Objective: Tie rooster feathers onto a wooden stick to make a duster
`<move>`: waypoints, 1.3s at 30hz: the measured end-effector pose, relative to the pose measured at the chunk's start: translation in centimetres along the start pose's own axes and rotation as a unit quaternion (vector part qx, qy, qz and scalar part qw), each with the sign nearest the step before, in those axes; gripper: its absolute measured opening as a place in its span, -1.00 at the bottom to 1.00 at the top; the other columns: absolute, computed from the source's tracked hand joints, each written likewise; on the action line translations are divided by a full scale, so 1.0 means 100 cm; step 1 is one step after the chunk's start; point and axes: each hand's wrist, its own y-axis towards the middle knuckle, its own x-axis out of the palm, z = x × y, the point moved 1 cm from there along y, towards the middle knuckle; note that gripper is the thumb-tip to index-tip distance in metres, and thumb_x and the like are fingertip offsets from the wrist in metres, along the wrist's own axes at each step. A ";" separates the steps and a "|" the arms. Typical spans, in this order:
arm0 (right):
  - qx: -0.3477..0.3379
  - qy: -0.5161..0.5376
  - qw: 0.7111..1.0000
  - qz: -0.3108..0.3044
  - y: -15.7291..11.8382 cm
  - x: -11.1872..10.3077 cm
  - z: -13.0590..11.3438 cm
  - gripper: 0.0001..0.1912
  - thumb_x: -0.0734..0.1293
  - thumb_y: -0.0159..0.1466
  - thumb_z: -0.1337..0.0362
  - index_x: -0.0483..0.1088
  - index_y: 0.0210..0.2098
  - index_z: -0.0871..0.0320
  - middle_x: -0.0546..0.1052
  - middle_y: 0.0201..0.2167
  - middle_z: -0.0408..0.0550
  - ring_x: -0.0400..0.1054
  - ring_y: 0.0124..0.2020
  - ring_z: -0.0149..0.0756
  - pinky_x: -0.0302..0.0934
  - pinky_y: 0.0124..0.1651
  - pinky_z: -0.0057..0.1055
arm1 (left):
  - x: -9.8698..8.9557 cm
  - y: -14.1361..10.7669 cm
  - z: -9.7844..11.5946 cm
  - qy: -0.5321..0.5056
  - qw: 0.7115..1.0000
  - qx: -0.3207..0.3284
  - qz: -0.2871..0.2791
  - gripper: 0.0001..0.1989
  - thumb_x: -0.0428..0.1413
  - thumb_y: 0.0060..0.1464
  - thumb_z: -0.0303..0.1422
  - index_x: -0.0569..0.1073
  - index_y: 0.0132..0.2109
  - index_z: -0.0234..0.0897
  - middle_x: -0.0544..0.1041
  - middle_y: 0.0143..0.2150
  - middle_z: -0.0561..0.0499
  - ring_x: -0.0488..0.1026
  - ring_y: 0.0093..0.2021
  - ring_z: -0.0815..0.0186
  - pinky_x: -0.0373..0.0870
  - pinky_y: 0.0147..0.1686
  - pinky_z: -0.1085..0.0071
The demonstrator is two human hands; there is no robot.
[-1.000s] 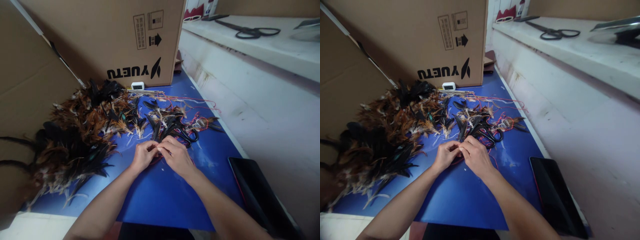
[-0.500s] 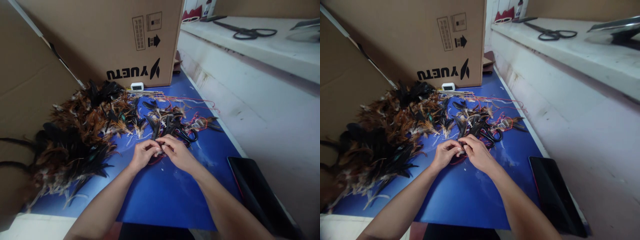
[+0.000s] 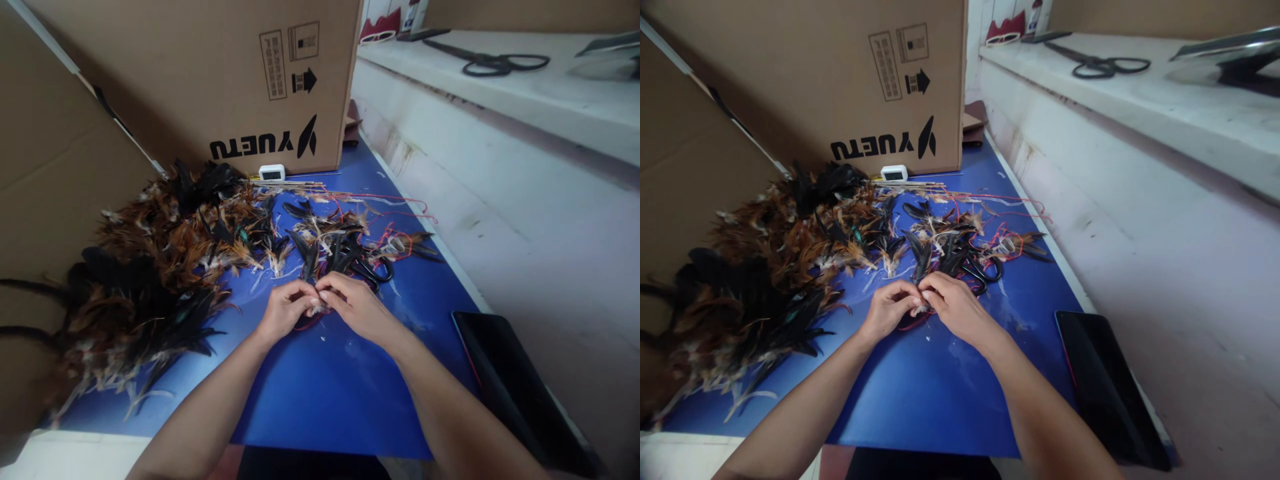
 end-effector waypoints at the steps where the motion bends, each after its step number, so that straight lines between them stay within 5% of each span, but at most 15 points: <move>1: 0.003 -0.004 1.000 0.000 0.000 0.000 0.000 -0.84 0.15 0.25 0.41 0.35 -0.34 0.13 0.41 -0.41 -0.16 0.28 -0.39 -0.42 0.16 -0.30 -0.46 | 0.000 0.000 -0.001 0.000 1.000 -0.001 -0.001 -0.83 0.20 -0.04 -0.30 0.44 -0.40 -0.33 0.43 -0.55 0.08 0.30 -0.57 0.48 0.27 -0.51 0.52; 20: -0.049 -0.093 0.994 0.029 -0.003 0.005 0.000 -0.86 0.15 0.23 0.45 0.28 -0.36 0.13 0.39 -0.29 -0.08 0.28 -0.37 -0.40 0.16 -0.30 -0.44 | 0.000 0.003 0.000 0.000 0.998 -0.044 0.040 -0.74 0.21 -0.06 -0.23 0.36 -0.40 -0.34 0.39 -0.61 0.12 0.30 -0.60 0.49 0.22 -0.54 0.55; 39: -0.211 -0.291 0.930 0.074 -0.005 0.012 0.001 -0.77 0.12 0.29 0.41 0.40 -0.32 0.21 0.46 -0.16 0.10 0.37 -0.19 -0.22 0.25 -0.12 -0.26 | -0.006 0.004 0.000 -0.078 0.991 -0.106 0.035 -0.72 0.26 -0.11 -0.25 0.38 -0.40 -0.37 0.46 -0.57 0.06 0.36 -0.53 0.46 0.28 -0.43 0.50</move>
